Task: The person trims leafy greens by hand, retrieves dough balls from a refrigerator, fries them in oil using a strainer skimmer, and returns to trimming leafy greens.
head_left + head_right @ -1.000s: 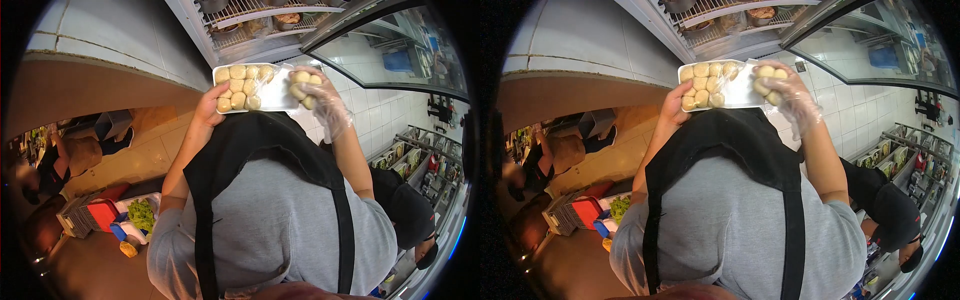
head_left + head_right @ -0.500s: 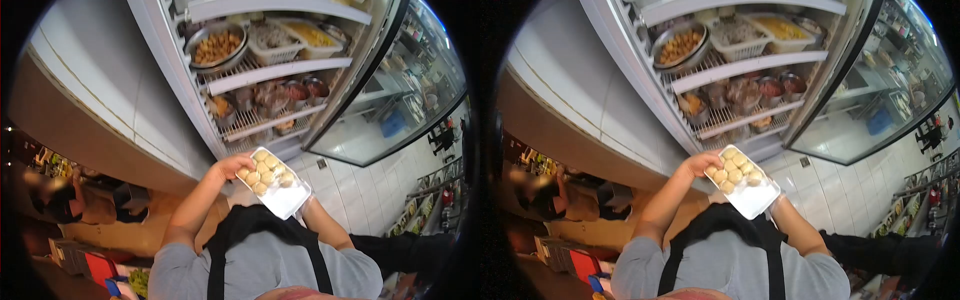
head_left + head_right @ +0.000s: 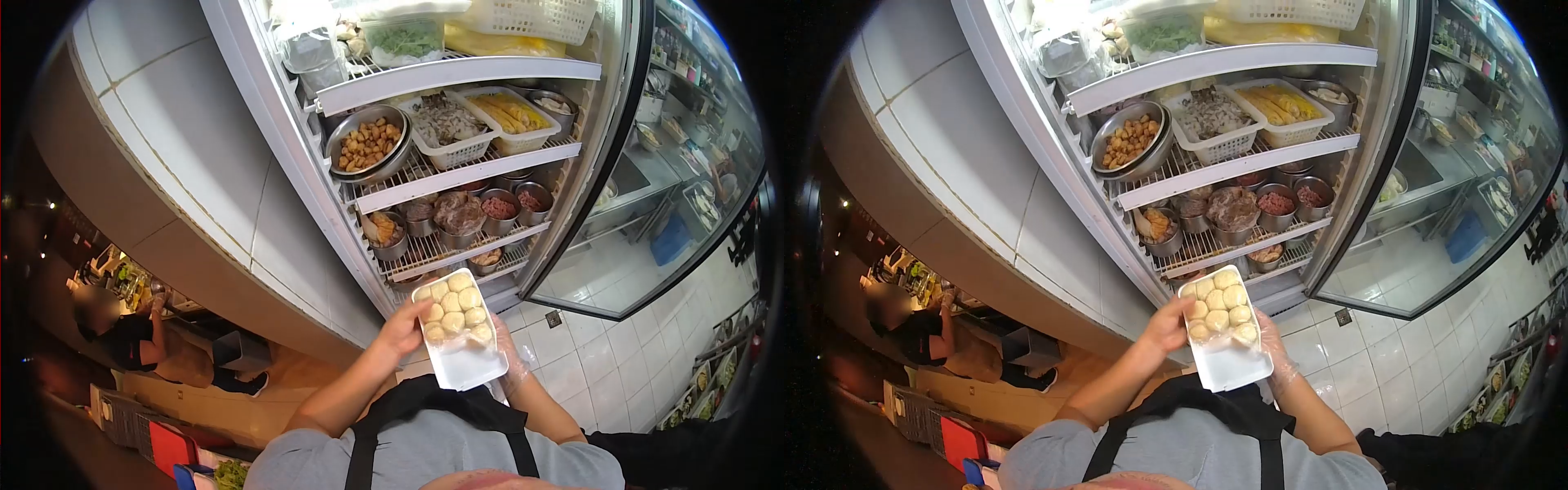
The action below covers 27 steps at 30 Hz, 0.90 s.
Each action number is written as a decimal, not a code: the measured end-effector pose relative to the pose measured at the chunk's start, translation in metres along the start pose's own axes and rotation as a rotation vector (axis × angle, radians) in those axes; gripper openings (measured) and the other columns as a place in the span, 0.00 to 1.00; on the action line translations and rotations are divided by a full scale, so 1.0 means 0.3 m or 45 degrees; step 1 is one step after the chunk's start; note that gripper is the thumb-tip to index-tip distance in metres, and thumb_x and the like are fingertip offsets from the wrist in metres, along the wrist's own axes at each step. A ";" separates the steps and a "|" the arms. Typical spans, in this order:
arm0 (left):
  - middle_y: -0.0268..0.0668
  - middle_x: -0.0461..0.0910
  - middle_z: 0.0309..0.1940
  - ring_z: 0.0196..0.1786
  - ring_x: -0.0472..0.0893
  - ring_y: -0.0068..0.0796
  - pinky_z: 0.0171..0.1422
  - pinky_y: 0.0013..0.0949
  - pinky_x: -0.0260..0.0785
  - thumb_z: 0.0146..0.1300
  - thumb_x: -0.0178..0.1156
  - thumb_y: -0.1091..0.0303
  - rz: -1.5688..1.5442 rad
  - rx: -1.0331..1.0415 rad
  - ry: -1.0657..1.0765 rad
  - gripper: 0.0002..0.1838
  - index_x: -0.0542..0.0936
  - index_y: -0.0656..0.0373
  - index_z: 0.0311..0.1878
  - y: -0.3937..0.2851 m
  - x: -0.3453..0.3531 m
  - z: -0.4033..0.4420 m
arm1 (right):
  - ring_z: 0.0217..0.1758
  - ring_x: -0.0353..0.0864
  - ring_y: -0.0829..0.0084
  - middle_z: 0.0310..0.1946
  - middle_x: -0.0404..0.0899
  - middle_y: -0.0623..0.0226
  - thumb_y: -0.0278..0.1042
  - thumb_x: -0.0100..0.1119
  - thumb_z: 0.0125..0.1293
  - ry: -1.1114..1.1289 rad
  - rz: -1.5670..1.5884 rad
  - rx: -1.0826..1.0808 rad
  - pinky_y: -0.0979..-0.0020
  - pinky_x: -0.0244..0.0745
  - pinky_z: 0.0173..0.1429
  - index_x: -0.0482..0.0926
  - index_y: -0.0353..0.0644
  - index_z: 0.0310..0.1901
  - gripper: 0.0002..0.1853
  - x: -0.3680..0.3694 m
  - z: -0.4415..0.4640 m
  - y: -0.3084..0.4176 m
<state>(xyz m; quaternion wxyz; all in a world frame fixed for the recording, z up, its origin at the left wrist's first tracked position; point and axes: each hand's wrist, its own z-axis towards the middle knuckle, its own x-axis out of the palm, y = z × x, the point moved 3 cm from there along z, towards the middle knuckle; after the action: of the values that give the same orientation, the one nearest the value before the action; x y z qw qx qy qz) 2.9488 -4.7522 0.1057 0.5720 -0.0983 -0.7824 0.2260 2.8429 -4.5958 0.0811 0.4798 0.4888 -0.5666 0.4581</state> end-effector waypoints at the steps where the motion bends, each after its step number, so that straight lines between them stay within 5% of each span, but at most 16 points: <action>1: 0.44 0.83 0.60 0.68 0.85 0.39 0.76 0.47 0.79 0.72 0.68 0.77 0.006 0.006 0.003 0.22 0.75 0.59 0.67 0.046 0.005 -0.027 | 0.70 0.86 0.47 0.71 0.81 0.44 0.45 0.51 0.85 -0.058 -0.066 -0.064 0.44 0.79 0.79 0.74 0.31 0.75 0.28 -0.056 0.010 0.007; 4: 0.49 0.80 0.65 0.72 0.83 0.47 0.79 0.53 0.77 0.74 0.61 0.81 0.078 0.179 0.115 0.24 0.71 0.57 0.69 0.101 0.047 -0.074 | 0.67 0.88 0.49 0.68 0.83 0.44 0.33 0.55 0.84 -0.158 -0.224 -0.170 0.48 0.85 0.74 0.75 0.29 0.73 0.24 -0.083 -0.033 -0.015; 6: 0.51 0.77 0.70 0.71 0.83 0.51 0.76 0.55 0.81 0.72 0.59 0.84 0.174 0.267 -0.174 0.30 0.65 0.55 0.74 0.078 0.051 -0.106 | 0.63 0.90 0.53 0.65 0.84 0.45 0.24 0.55 0.81 -0.184 -0.666 -0.355 0.53 0.90 0.69 0.75 0.29 0.72 0.22 -0.056 -0.079 -0.041; 7: 0.52 0.75 0.71 0.71 0.83 0.54 0.73 0.55 0.83 0.72 0.58 0.84 0.162 0.288 -0.143 0.32 0.61 0.55 0.75 0.057 0.065 -0.102 | 0.61 0.91 0.56 0.63 0.85 0.47 0.18 0.61 0.77 -0.268 -0.573 -0.305 0.55 0.93 0.64 0.74 0.31 0.73 0.24 0.032 -0.110 -0.059; 14: 0.54 0.81 0.68 0.67 0.86 0.49 0.75 0.48 0.80 0.75 0.55 0.75 0.321 0.379 0.202 0.28 0.69 0.64 0.76 -0.220 0.516 -0.169 | 0.52 0.94 0.61 0.59 0.86 0.52 0.18 0.70 0.69 -0.524 -0.938 -0.140 0.62 0.96 0.54 0.75 0.38 0.70 0.29 0.158 -0.232 0.017; 15: 0.53 0.83 0.65 0.65 0.87 0.47 0.73 0.46 0.81 0.75 0.57 0.73 0.374 0.414 0.234 0.27 0.71 0.67 0.75 -0.288 0.602 -0.184 | 0.49 0.93 0.61 0.60 0.85 0.52 0.19 0.70 0.69 -0.444 -0.920 -0.177 0.62 0.96 0.51 0.75 0.38 0.71 0.29 -0.055 -0.184 0.066; 20: 0.49 0.89 0.54 0.49 0.92 0.40 0.59 0.42 0.89 0.78 0.59 0.66 0.691 0.781 0.230 0.21 0.79 0.70 0.67 -0.645 0.937 -0.160 | 0.50 0.92 0.59 0.63 0.84 0.52 0.23 0.71 0.70 -0.405 -0.945 -0.100 0.61 0.94 0.50 0.74 0.40 0.73 0.30 -0.076 -0.273 0.124; 24: 0.49 0.90 0.50 0.49 0.92 0.37 0.57 0.39 0.90 0.84 0.56 0.65 0.904 0.797 0.669 0.20 0.82 0.75 0.64 -0.828 1.261 -0.080 | 0.48 0.90 0.62 0.57 0.83 0.59 0.27 0.70 0.73 -0.523 -0.872 -0.282 0.60 0.90 0.48 0.71 0.45 0.73 0.29 -0.113 -0.333 0.163; 26: 0.52 0.88 0.57 0.55 0.91 0.40 0.64 0.41 0.89 0.85 0.52 0.71 1.301 1.404 0.079 0.20 0.79 0.78 0.67 -0.830 1.419 -0.083 | 0.47 0.92 0.62 0.56 0.85 0.54 0.26 0.70 0.74 -0.518 -0.761 -0.360 0.61 0.93 0.47 0.73 0.43 0.73 0.28 -0.174 -0.372 0.202; 27: 0.53 0.85 0.61 0.59 0.90 0.42 0.68 0.42 0.87 0.85 0.51 0.72 1.108 1.236 0.135 0.20 0.76 0.79 0.69 -0.944 1.449 -0.012 | 0.47 0.92 0.62 0.56 0.85 0.54 0.26 0.70 0.74 -0.519 -0.754 -0.380 0.61 0.93 0.47 0.73 0.43 0.73 0.28 -0.185 -0.405 0.224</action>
<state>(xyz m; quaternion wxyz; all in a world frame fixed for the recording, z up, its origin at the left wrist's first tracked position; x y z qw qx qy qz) 2.8399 -4.8209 0.6082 0.4455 -0.1477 -0.4508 0.7593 2.7913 -4.4627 0.0374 0.5345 0.6371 -0.5452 0.1059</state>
